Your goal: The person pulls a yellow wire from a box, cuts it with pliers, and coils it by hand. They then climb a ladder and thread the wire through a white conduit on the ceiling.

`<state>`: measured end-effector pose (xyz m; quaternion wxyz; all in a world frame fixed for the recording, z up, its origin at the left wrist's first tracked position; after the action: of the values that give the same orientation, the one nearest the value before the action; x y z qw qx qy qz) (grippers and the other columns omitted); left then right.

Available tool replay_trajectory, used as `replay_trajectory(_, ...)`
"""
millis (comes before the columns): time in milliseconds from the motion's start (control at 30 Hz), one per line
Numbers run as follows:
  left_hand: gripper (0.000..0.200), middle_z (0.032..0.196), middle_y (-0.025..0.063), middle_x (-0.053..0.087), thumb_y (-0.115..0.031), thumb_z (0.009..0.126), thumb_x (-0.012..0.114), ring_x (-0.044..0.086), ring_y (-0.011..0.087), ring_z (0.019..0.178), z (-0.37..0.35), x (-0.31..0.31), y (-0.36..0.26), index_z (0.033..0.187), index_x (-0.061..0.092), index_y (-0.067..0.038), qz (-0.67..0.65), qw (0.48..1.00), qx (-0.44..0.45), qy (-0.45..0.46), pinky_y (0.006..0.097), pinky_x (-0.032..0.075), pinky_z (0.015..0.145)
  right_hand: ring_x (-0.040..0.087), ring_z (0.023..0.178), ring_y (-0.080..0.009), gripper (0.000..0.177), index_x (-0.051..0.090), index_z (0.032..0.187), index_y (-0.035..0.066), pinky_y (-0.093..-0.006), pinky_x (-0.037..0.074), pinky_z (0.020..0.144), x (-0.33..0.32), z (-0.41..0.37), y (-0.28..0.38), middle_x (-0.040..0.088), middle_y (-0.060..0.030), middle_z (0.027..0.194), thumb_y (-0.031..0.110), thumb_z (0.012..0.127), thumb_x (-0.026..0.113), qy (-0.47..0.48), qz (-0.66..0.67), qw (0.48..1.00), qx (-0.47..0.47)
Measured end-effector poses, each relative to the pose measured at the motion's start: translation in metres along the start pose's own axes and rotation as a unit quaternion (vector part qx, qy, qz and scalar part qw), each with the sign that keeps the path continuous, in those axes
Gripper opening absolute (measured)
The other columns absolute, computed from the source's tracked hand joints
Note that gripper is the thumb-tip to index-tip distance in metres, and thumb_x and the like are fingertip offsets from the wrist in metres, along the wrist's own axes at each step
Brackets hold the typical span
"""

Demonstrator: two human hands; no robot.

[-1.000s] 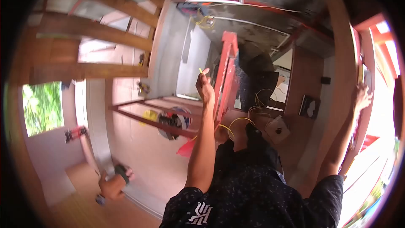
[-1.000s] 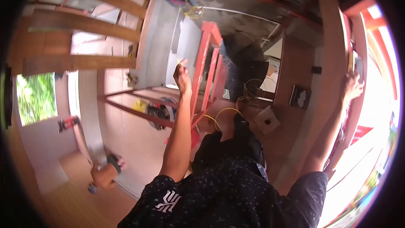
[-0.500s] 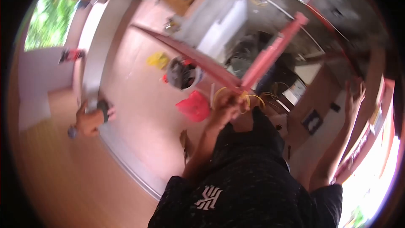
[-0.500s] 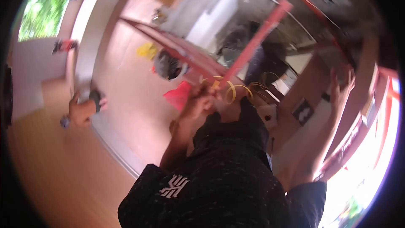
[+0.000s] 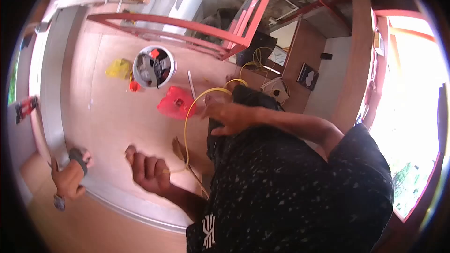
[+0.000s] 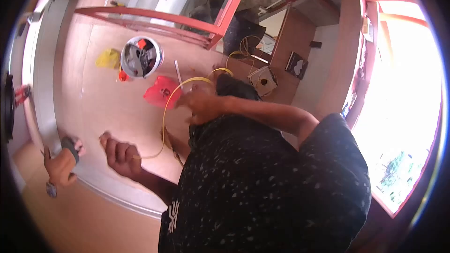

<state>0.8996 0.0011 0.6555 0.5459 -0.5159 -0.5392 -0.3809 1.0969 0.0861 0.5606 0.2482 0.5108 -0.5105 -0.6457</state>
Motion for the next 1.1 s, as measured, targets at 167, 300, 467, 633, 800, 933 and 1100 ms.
replay_trajectory(167, 0.018, 0.054, -0.0022, 0.033, -0.020, 0.095, 0.030, 0.025, 0.0052, 0.042, -0.028, 0.003, -0.037, 0.102, 0.041, -0.006, 0.113, 0.991, 0.051, -0.060, 0.0192, 0.024, 0.041, 0.049, 0.104, -0.0335, 0.039, 0.053, 0.101, -0.001, -0.0407, 0.037, 0.090, 0.050, -0.007, -0.050, 0.055, -0.0188, 0.104, 0.026, 0.073, 0.059, 0.080, -0.009, 0.987, 0.138)
replay_trajectory(300, 0.018, 0.056, -0.0025, 0.033, -0.019, 0.094, 0.035, 0.024, 0.0045, 0.044, -0.008, 0.003, -0.013, 0.096, 0.046, -0.005, 0.245, 0.951, 0.070, -0.176, 0.0189, 0.020, 0.039, 0.055, 0.094, -0.0345, 0.036, 0.058, 0.101, 0.007, -0.0411, 0.043, 0.082, 0.058, -0.063, -0.173, 0.060, -0.0180, 0.095, 0.028, 0.072, 0.059, -0.041, -0.062, 0.947, 0.314)
replay_trajectory(467, 0.017, 0.058, -0.0038, 0.034, -0.022, 0.092, 0.043, 0.028, 0.0028, 0.046, 0.040, -0.024, 0.056, 0.096, 0.049, -0.006, 0.485, 0.857, -0.094, -0.149, 0.0174, 0.022, 0.040, 0.058, 0.094, -0.0320, 0.034, 0.064, 0.091, 0.006, -0.0383, 0.047, 0.081, 0.067, -0.214, -0.269, 0.061, -0.0192, 0.096, 0.032, 0.071, 0.058, -0.375, 0.118, 0.644, 0.657)
replay_trajectory(633, 0.015, 0.063, -0.0031, 0.042, -0.018, 0.089, 0.048, 0.035, 0.0029, 0.051, 0.056, -0.126, 0.154, 0.092, 0.052, -0.004, 0.666, 0.630, -0.372, -0.141, 0.0174, 0.026, 0.043, 0.056, 0.094, -0.0355, 0.032, 0.064, 0.088, 0.003, -0.0393, 0.045, 0.080, 0.144, -0.303, -0.356, 0.061, -0.0206, 0.095, 0.032, 0.073, 0.059, -0.449, 0.206, 0.510, 0.704)
replay_trajectory(800, 0.015, 0.069, -0.0051, 0.045, -0.010, 0.083, 0.059, 0.040, 0.0019, 0.060, 0.072, -0.248, 0.236, 0.092, 0.052, 0.000, 0.774, 0.544, -0.325, 0.001, 0.0158, 0.032, 0.054, 0.054, 0.100, -0.0322, 0.040, 0.057, 0.107, 0.005, -0.0397, 0.041, 0.086, 0.226, -0.336, -0.493, 0.058, -0.0176, 0.104, 0.036, 0.082, 0.050, -0.500, 0.255, 0.599, 0.571)
replay_trajectory(933, 0.018, 0.061, -0.0051, 0.041, -0.008, 0.080, 0.062, 0.037, 0.0018, 0.053, 0.056, -0.219, 0.241, 0.091, 0.052, 0.001, 0.807, 0.437, -0.397, 0.039, 0.0164, 0.029, 0.048, 0.053, 0.098, -0.0346, 0.040, 0.057, 0.105, 0.005, -0.0408, 0.040, 0.085, 0.181, -0.346, -0.405, 0.057, -0.0188, 0.102, 0.036, 0.082, 0.049, -0.540, 0.151, 0.497, 0.662)
replay_trajectory(1100, 0.019, 0.055, -0.0051, 0.037, -0.005, 0.077, 0.063, 0.035, 0.0026, 0.047, 0.083, -0.217, 0.215, 0.092, 0.052, 0.001, 0.813, 0.419, -0.405, 0.023, 0.0178, 0.026, 0.045, 0.052, 0.099, -0.0321, 0.039, 0.054, 0.109, 0.008, -0.0421, 0.040, 0.085, 0.306, -0.379, -0.413, 0.053, -0.0163, 0.109, 0.034, 0.081, 0.050, -0.450, 0.156, 0.541, 0.693)
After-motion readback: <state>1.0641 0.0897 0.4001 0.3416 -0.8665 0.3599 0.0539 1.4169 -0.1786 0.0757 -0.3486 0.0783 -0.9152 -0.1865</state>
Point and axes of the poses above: each hand's wrist, its own z-axis towards the middle knuckle, its own x-axis out of the palm, y = z × x, the point moved 4 cm from there along z, towards the middle knuckle
